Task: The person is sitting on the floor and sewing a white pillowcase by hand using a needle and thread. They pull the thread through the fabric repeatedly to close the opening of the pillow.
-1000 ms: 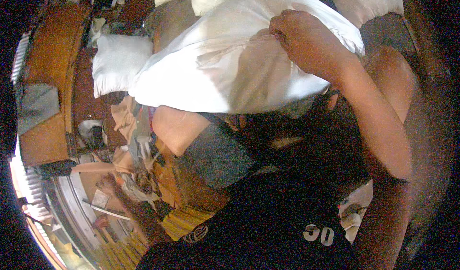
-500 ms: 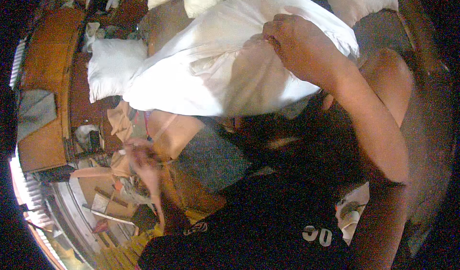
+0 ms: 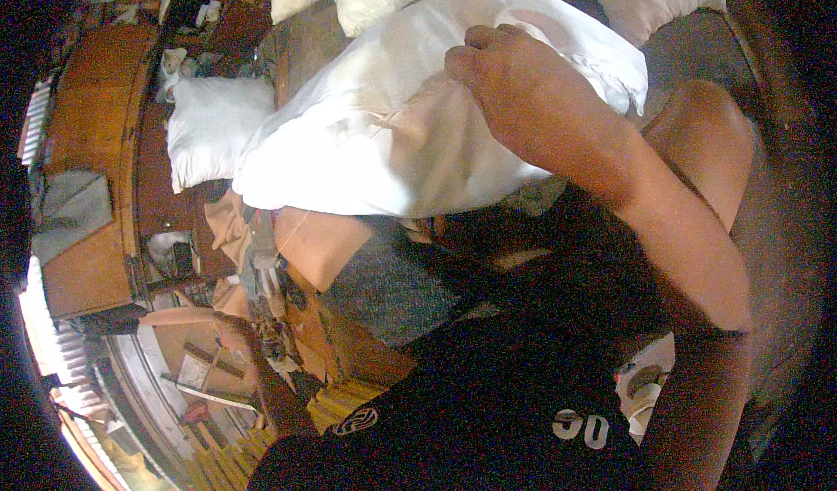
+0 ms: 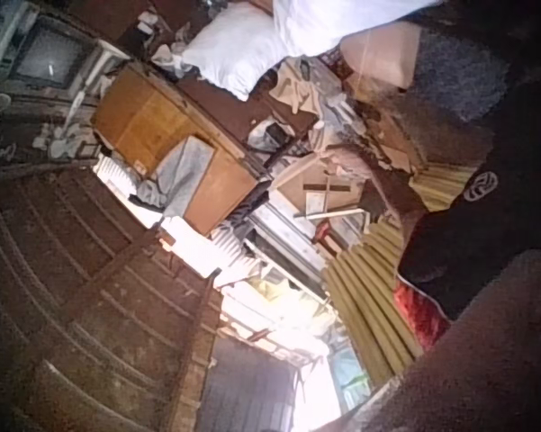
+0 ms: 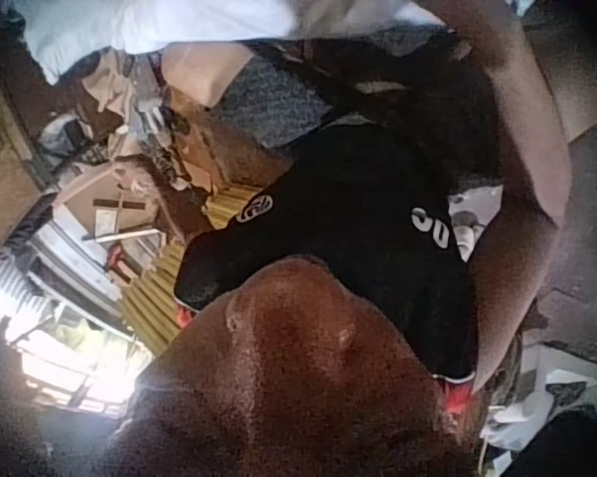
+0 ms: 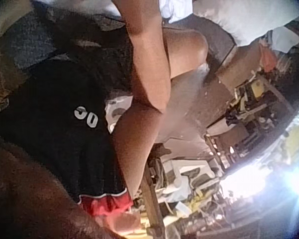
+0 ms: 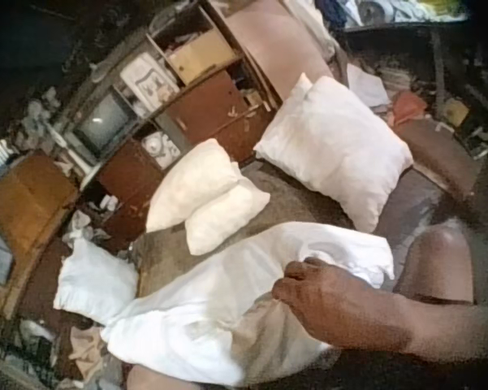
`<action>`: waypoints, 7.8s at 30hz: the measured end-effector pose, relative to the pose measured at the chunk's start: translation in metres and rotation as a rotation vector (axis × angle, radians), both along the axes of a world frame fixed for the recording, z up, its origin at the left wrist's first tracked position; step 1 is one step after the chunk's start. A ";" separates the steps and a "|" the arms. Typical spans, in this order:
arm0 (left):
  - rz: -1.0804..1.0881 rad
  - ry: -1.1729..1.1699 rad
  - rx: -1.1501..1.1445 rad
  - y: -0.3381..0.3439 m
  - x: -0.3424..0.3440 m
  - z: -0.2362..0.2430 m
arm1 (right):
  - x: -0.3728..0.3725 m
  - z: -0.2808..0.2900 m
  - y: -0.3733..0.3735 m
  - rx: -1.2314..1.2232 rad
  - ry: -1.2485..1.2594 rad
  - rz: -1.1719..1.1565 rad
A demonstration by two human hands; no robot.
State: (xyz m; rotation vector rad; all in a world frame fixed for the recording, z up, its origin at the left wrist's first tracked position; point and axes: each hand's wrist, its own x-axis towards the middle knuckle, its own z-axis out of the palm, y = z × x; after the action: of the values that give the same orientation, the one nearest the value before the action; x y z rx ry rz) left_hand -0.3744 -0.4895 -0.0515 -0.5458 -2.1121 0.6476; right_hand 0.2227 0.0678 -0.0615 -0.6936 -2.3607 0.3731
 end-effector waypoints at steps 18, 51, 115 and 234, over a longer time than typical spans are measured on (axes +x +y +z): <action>-1.457 -1.499 1.144 0.315 0.393 0.042 | -0.036 0.037 -0.096 -0.716 0.612 0.582; -1.086 -1.349 -0.014 0.459 0.350 0.055 | -0.056 -0.017 -0.017 -0.526 0.534 0.012; -1.438 -0.952 0.200 0.472 0.347 0.005 | -0.052 -0.012 -0.010 -0.564 0.596 -0.019; -1.391 -1.363 0.151 0.470 0.335 0.018 | -0.063 -0.024 0.004 -0.950 0.486 0.215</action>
State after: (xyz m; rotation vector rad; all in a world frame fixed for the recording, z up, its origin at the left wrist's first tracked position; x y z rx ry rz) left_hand -0.0391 -0.0190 -0.0330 -2.4660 -2.0033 -0.9399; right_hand 0.1599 0.0720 -0.0858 -0.6384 -1.7040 1.6106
